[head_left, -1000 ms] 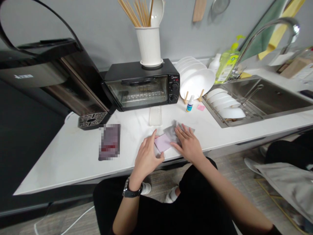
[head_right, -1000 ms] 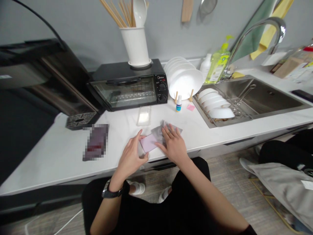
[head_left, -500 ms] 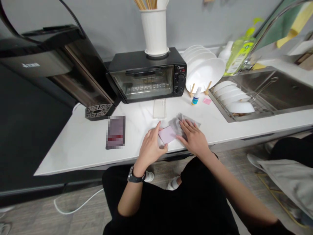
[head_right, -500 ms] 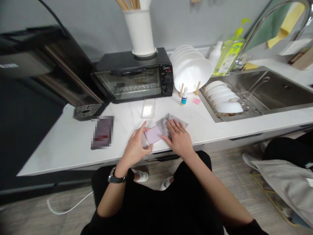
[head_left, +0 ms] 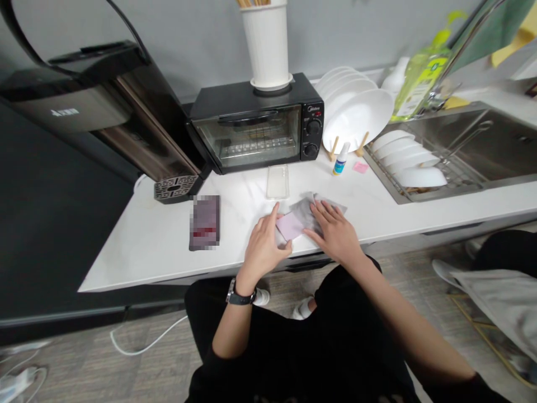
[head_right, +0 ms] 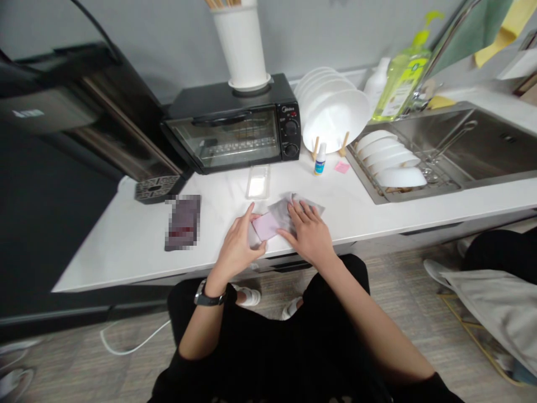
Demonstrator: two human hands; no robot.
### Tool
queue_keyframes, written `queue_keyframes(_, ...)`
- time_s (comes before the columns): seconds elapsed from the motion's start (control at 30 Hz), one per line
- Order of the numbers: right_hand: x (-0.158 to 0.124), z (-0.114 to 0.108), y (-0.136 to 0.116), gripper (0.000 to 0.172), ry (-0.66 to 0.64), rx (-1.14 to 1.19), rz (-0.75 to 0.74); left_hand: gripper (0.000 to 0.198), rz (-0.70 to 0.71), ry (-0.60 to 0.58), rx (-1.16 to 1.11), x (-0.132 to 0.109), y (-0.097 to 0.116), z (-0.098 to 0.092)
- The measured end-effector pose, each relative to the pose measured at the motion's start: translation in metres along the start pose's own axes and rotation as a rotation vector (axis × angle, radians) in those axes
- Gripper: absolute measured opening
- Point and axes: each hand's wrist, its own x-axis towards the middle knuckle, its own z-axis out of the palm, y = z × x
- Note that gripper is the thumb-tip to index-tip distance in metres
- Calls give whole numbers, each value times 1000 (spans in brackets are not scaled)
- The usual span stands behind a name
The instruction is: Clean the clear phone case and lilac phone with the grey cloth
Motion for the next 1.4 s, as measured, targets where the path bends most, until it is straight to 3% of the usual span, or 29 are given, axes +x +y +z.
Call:
queue_keyframes(0.1,5,12,-29,79,-61,77,-129,108,-6,-8,-16,-1,-4,0)
queue_keyframes(0.2,-6,12,-51,77,-151,194,-280,112,-21,-25,-38,-2,-6,0)
queue_keyframes(0.27,-17,5,-43,70,-161,208,-275,112,-29,-19,-40,-2,-5,-1)
queue_keyframes(0.37,-22,-6,-7,61,-87,106,-131,109,-25,-7,-22,-1,-3,-1)
queue_keyframes(0.47,-8,-5,12,66,11,-23,30,108,-26,-8,-8,-1,-1,-1)
queue_keyframes(0.53,2,2,-1,74,17,-31,34,107,-35,-12,-11,-1,-3,-1)
queue_keyframes(0.6,6,10,-26,76,-43,46,-67,107,-39,-24,-20,-2,-6,-1)
queue_keyframes(0.67,2,14,-49,75,-101,155,-185,109,-41,-35,-21,-3,-10,-1)
queue_keyframes(0.73,-9,12,-55,73,-137,227,-240,111,-52,-26,-18,-2,-11,0)
queue_keyframes(0.87,-21,-4,-19,58,-68,129,-101,109,-28,-3,-30,1,-8,0)
queue_keyframes(0.97,-7,-4,5,63,31,-30,31,106,-12,6,-30,3,-5,0)
queue_keyframes(1.1,10,12,-24,69,-20,19,-95,111,-41,-7,-36,0,-8,0)
queue_keyframes(1.23,-7,12,-52,62,-123,189,-258,115,-63,-42,-28,-3,-10,0)
queue_keyframes(1.4,-18,-5,-3,56,-42,50,-93,112,-9,3,-13,0,-5,1)
